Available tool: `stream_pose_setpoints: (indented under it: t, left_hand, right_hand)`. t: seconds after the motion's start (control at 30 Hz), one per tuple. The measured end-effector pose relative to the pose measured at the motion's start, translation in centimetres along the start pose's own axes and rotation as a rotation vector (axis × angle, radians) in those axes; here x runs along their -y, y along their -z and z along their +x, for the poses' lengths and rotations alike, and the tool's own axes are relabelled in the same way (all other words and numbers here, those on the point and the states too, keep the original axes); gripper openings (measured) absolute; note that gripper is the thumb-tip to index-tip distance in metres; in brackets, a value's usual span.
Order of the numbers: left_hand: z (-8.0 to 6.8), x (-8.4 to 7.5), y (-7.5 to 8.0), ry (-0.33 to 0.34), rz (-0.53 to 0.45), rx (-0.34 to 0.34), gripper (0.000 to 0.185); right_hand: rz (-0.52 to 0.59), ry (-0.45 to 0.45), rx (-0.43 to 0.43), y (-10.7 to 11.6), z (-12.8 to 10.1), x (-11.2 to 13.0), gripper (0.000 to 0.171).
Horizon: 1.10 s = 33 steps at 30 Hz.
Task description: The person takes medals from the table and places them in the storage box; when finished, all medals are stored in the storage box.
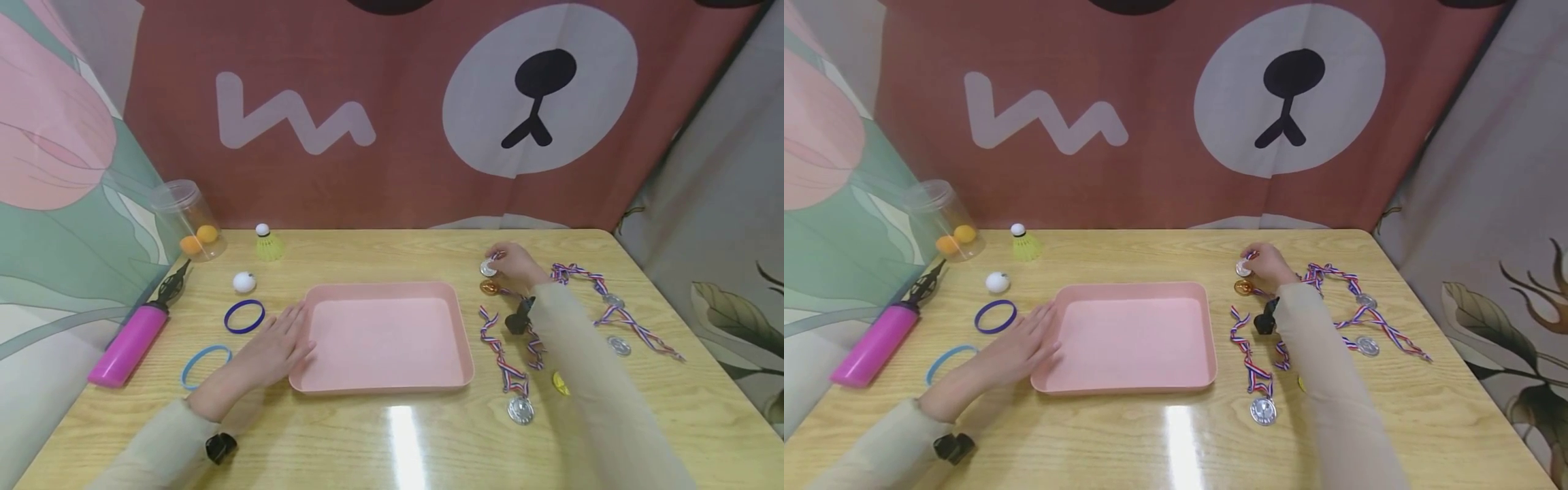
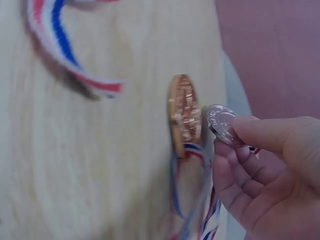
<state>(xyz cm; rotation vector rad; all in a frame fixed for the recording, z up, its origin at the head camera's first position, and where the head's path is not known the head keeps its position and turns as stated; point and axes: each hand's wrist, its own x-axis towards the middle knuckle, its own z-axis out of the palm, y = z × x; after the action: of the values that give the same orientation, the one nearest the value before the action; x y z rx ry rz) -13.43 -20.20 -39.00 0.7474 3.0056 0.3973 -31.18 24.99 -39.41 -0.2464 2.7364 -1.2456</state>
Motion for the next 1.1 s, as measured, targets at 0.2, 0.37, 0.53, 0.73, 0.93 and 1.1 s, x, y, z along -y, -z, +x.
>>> stream_pose_setpoints:
  t: [0.2,0.37,0.53,0.73,0.93,1.1]
  left_hand:
    - [0.0,0.1,0.0,0.003,0.006,0.003,0.064]
    - [0.0,0.0,0.1,0.013,-0.004,0.008,0.064]
    - [0.0,-0.2,0.1,0.019,-0.011,0.011,0.064]
    - [0.0,-0.2,0.1,0.017,-0.010,0.005,0.064]
    - [0.0,-0.2,0.1,0.017,-0.012,0.002,0.063]
    - [0.0,-0.2,0.1,0.017,-0.013,0.002,0.062]
  right_hand:
    - [0.090,-0.051,-0.064,1.8,-0.2,1.2,0.036]
    - [0.187,-0.038,-0.207,3.7,-1.0,2.9,0.035]
    - [0.192,0.003,-0.323,5.4,-2.0,4.7,0.032]
    - [0.182,0.023,-0.370,6.8,-3.6,7.7,0.035]
    - [0.260,0.091,-0.330,7.3,-5.1,10.7,0.036]
    - [0.337,0.191,-0.273,7.2,-6.4,13.6,0.034]
